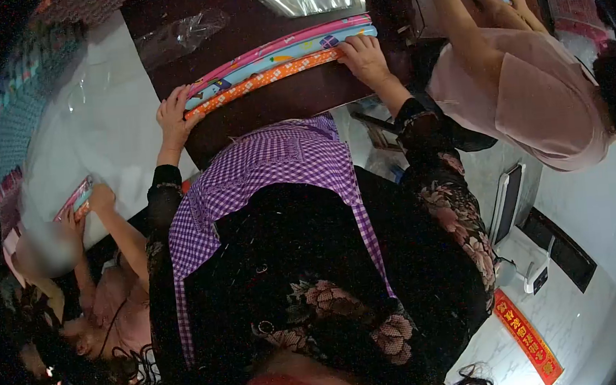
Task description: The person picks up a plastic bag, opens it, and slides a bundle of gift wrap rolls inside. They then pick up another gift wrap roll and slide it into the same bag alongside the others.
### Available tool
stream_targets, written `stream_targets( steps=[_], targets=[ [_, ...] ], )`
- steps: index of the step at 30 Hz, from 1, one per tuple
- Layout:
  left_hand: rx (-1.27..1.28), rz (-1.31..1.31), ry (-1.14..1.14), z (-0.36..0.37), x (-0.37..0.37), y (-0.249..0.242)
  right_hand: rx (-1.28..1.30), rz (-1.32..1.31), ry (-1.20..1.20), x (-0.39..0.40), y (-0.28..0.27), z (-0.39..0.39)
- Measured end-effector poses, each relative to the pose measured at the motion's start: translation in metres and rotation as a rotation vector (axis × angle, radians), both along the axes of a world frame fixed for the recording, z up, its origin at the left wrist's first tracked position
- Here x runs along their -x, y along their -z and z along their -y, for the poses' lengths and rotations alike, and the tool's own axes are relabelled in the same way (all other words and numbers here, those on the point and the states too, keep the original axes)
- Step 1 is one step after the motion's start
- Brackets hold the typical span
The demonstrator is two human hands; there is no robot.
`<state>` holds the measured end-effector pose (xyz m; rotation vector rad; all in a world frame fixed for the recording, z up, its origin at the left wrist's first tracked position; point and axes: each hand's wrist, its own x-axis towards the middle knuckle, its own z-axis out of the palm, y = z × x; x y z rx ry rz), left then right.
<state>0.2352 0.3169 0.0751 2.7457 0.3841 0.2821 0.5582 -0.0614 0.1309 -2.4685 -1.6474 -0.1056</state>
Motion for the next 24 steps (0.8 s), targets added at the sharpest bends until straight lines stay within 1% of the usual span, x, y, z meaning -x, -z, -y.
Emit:
stream_targets(
  steps=[3, 6, 8, 9, 10, 12, 16, 18, 19, 21, 23, 24],
  targets=[
    [0.044, -0.032, -0.003, -0.001, 0.001, 0.0, -0.019, -0.005, -0.006, 0.009, -0.001, -0.014],
    [0.018, -0.022, -0.025, -0.001, 0.003, -0.004, -0.004, -0.074, -0.092, 0.047, -0.007, -0.064],
    [0.02, -0.011, -0.03, -0.001, 0.004, -0.013, -0.023, -0.199, -0.276, 0.075, -0.014, -0.114],
    [0.015, -0.009, -0.032, -0.001, 0.002, -0.019, -0.009, -0.21, -0.352, 0.089, -0.015, -0.138],
    [0.026, -0.036, -0.029, -0.002, 0.002, -0.02, -0.017, -0.212, -0.368, 0.101, -0.015, -0.16],
    [0.01, -0.049, -0.038, 0.0, 0.0, -0.014, 0.099, -0.176, -0.465, 0.112, -0.01, -0.195],
    [0.005, -0.045, -0.042, 0.0, -0.001, -0.008, 0.151, -0.083, -0.506, 0.112, 0.009, -0.211],
    [0.002, -0.033, -0.054, 0.001, -0.001, -0.006, 0.101, -0.205, -0.548, 0.109, 0.015, -0.209],
    [-0.008, -0.023, -0.054, 0.002, -0.001, -0.007, 0.104, -0.198, -0.563, 0.109, 0.016, -0.209],
    [0.011, -0.019, -0.061, 0.001, 0.002, -0.009, 0.094, -0.097, -0.546, 0.112, 0.016, -0.209],
    [0.029, -0.026, -0.05, 0.005, 0.001, -0.01, 0.109, -0.092, -0.533, 0.113, 0.016, -0.207],
    [0.163, 0.135, -0.165, 0.011, -0.001, -0.009, 0.127, -0.088, -0.512, 0.113, 0.015, -0.205]
  ],
)
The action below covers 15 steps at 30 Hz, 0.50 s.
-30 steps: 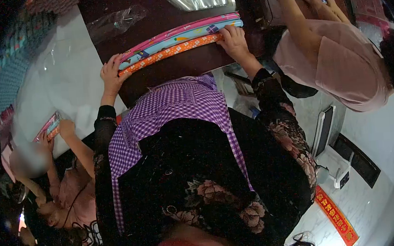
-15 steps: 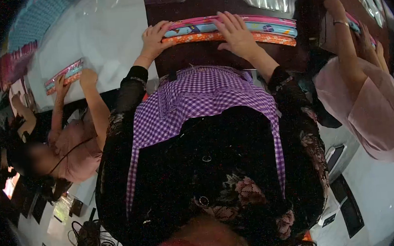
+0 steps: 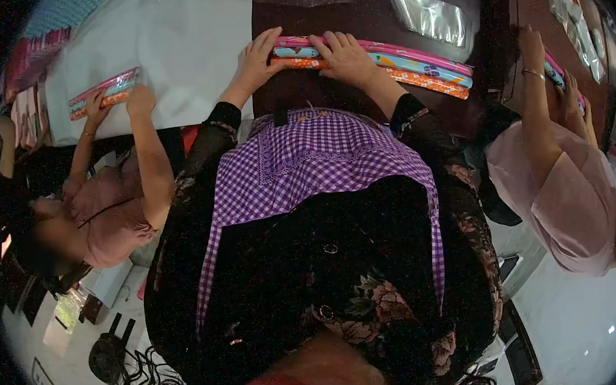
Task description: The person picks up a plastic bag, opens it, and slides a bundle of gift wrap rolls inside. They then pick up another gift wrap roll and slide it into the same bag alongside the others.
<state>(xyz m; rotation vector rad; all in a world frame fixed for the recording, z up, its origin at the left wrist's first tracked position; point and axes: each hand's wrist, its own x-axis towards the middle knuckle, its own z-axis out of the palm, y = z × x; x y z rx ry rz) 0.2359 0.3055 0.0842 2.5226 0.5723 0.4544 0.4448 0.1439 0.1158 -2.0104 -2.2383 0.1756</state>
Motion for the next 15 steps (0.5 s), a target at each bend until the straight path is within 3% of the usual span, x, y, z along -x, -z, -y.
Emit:
stream_targets(
  steps=[1, 2, 4, 5, 7, 8, 10, 15],
  targets=[
    [0.132, 0.16, -0.115, 0.004, -0.003, 0.002, 0.0, -0.003, 0.007, 0.0, 0.0, 0.003],
    [0.13, 0.159, -0.109, 0.01, -0.004, 0.002, 0.008, -0.006, 0.028, 0.0, -0.001, 0.006],
    [0.702, 0.155, -0.553, 0.026, -0.003, -0.01, 0.017, -0.009, 0.052, 0.0, -0.001, 0.013],
    [0.523, 0.211, -0.563, 0.031, -0.003, 0.002, -0.008, -0.019, 0.064, 0.0, -0.001, 0.015],
    [0.625, 0.027, -0.434, 0.038, -0.006, -0.015, -0.038, -0.033, 0.082, 0.001, -0.002, 0.017],
    [0.533, -0.026, -0.334, 0.037, -0.01, -0.003, -0.04, -0.038, 0.091, 0.003, -0.003, 0.018],
    [0.428, 0.079, -0.361, 0.042, -0.019, -0.007, -0.023, -0.058, 0.104, 0.002, -0.009, 0.019],
    [0.381, 0.029, -0.287, 0.013, -0.047, -0.021, -0.018, -0.055, 0.182, -0.003, -0.012, 0.032]
  ],
)
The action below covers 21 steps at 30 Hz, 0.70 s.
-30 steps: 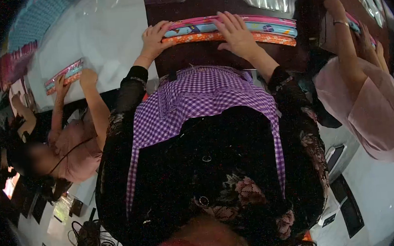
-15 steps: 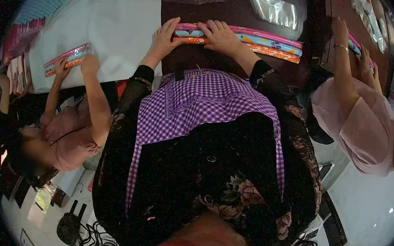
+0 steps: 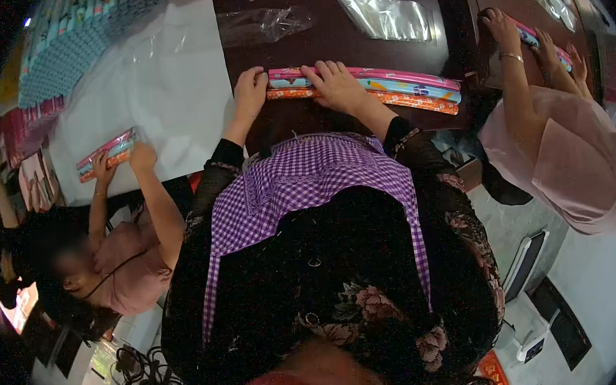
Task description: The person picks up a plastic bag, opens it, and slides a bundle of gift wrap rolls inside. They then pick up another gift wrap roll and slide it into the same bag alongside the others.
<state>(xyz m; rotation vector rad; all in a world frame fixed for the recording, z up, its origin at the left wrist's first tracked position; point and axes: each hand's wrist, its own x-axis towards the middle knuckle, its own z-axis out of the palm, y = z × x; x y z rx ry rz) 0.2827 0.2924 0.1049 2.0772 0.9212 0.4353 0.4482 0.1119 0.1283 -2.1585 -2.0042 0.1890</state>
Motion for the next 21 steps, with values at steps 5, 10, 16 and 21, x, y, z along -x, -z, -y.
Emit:
stream_targets(
  steps=[5, 10, 16, 21],
  targets=[
    [-0.307, 0.078, -0.027, -0.023, -0.081, -0.052, 0.001, 0.015, 0.052, 0.001, 0.004, 0.005],
    [-0.399, -0.139, -0.054, -0.033, -0.132, -0.043, -0.032, -0.006, 0.046, 0.002, 0.006, 0.006],
    [-0.476, -0.311, 0.028, -0.038, -0.102, 0.001, -0.026, -0.017, 0.037, -0.003, -0.001, 0.0],
    [-0.526, -0.219, 0.009, -0.043, -0.061, 0.004, -0.021, -0.059, 0.064, -0.006, -0.007, -0.005]
  ],
)
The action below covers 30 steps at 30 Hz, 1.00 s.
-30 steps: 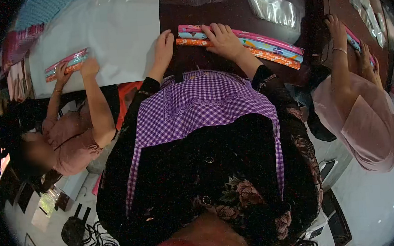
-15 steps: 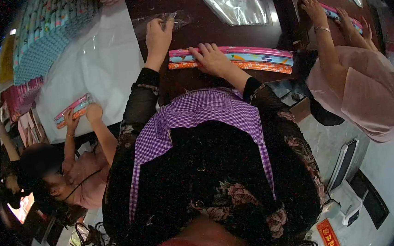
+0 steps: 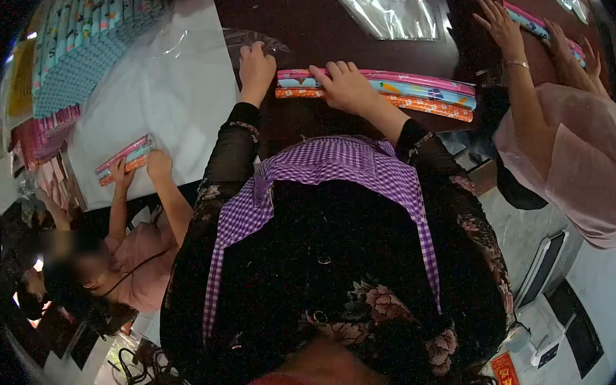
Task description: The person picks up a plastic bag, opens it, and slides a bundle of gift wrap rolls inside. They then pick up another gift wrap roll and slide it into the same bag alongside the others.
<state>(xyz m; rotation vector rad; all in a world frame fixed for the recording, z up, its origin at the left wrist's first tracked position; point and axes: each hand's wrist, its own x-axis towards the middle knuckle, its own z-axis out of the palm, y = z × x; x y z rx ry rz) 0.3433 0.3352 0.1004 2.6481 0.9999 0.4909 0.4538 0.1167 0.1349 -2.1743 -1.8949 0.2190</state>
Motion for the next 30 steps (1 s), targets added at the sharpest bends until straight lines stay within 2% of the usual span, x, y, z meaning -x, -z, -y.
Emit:
stream_targets(
  steps=[5, 7, 8, 11, 17, 23, 27, 29, 30],
  targets=[
    [0.024, 0.065, -0.067, 0.003, 0.017, 0.007, -0.022, -0.034, -0.039, -0.002, -0.016, 0.0],
    [0.064, -0.131, 0.061, 0.0, 0.024, 0.018, -0.037, -0.043, -0.028, -0.002, -0.015, -0.001],
    [0.066, -0.13, 0.054, 0.003, 0.027, 0.025, -0.035, -0.042, -0.035, -0.001, -0.014, -0.001],
    [0.268, -0.032, 0.016, 0.016, 0.032, -0.011, -0.078, -0.03, -0.05, -0.002, -0.01, -0.003],
    [0.227, 0.155, 0.088, 0.019, 0.047, 0.007, 0.009, -0.011, -0.039, -0.004, 0.0, -0.007],
    [0.362, 0.269, -0.026, 0.035, 0.055, 0.001, 0.054, 0.001, -0.013, -0.005, 0.008, -0.008],
    [0.225, 0.278, 0.009, 0.041, 0.062, -0.003, 0.035, 0.022, 0.001, -0.006, 0.007, -0.009],
    [0.021, 0.331, 0.081, 0.042, 0.065, -0.002, 0.052, 0.005, 0.013, -0.005, 0.003, -0.01],
    [0.023, 0.329, 0.082, 0.044, 0.066, -0.003, 0.045, -0.01, 0.016, -0.006, 0.001, -0.009]
  ],
)
